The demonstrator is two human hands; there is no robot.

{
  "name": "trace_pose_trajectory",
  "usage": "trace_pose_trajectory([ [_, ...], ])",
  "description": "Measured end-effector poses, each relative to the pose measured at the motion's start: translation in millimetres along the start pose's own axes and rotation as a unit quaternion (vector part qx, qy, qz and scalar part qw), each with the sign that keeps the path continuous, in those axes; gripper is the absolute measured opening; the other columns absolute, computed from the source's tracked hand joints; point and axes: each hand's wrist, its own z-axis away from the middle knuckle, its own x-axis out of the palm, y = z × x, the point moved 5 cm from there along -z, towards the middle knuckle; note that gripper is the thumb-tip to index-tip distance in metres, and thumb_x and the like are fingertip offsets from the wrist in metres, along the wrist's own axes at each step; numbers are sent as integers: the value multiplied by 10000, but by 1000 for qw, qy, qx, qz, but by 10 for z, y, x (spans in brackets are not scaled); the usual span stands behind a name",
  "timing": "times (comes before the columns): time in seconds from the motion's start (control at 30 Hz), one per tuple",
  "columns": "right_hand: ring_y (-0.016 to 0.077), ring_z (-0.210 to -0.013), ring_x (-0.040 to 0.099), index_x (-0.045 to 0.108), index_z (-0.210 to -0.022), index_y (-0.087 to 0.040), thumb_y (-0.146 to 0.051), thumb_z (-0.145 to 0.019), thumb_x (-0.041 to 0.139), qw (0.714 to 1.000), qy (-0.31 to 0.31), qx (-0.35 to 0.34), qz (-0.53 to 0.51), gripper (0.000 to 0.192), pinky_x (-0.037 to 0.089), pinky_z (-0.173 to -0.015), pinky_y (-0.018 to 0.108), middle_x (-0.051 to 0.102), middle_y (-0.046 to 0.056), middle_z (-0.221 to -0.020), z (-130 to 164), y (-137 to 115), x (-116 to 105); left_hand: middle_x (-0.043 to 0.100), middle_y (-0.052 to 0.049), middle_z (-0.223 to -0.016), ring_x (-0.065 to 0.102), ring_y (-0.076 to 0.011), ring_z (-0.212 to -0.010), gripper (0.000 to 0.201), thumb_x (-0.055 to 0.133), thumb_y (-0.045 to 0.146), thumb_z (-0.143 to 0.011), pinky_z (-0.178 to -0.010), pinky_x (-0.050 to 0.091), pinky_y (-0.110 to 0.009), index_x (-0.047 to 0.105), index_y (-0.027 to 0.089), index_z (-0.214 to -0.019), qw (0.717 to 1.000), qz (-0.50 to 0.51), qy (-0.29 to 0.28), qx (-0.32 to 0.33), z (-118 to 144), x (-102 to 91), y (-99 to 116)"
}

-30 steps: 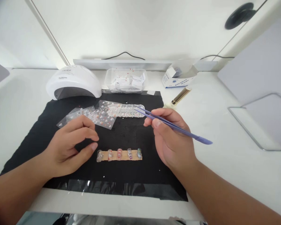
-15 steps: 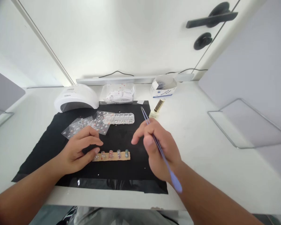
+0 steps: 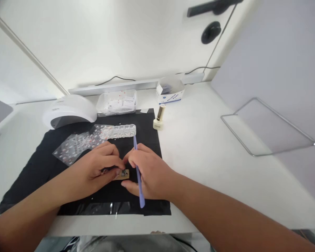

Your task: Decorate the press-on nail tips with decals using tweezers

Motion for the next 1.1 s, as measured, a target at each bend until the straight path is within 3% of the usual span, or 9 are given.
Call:
trace_pose_trajectory([
  [0.27, 215, -790, 480, 283, -820, -262, -171, -735, 746, 998, -53, 22, -3, 479, 465, -719, 385, 672, 77, -887, -30, 29, 36, 546, -17, -849, 491, -184, -838, 305, 455, 59, -941, -743, 362, -352, 700, 237, -982, 1000, 8, -12, -14, -29, 120, -104],
  [0.63, 183, -702, 411, 287, -815, -258, -157, -791, 665, 999, -20, -17, 22, 392, 435, -659, 337, 607, 28, -768, -26, -6, 87, 534, -26, -887, 475, -210, -884, 267, 497, 116, -954, -784, 327, -409, 709, 277, -971, 999, -49, -10, -14, -12, 136, -67],
  [1.1, 173, -674, 388, 273, -796, -259, -135, -802, 625, 1000, -16, -4, 21, 373, 396, -634, 314, 582, 8, -725, -33, -24, 96, 525, -37, -906, 456, -229, -890, 300, 486, 84, -927, -783, 308, -422, 714, 278, -901, 996, -89, -27, 13, -22, 119, -38],
])
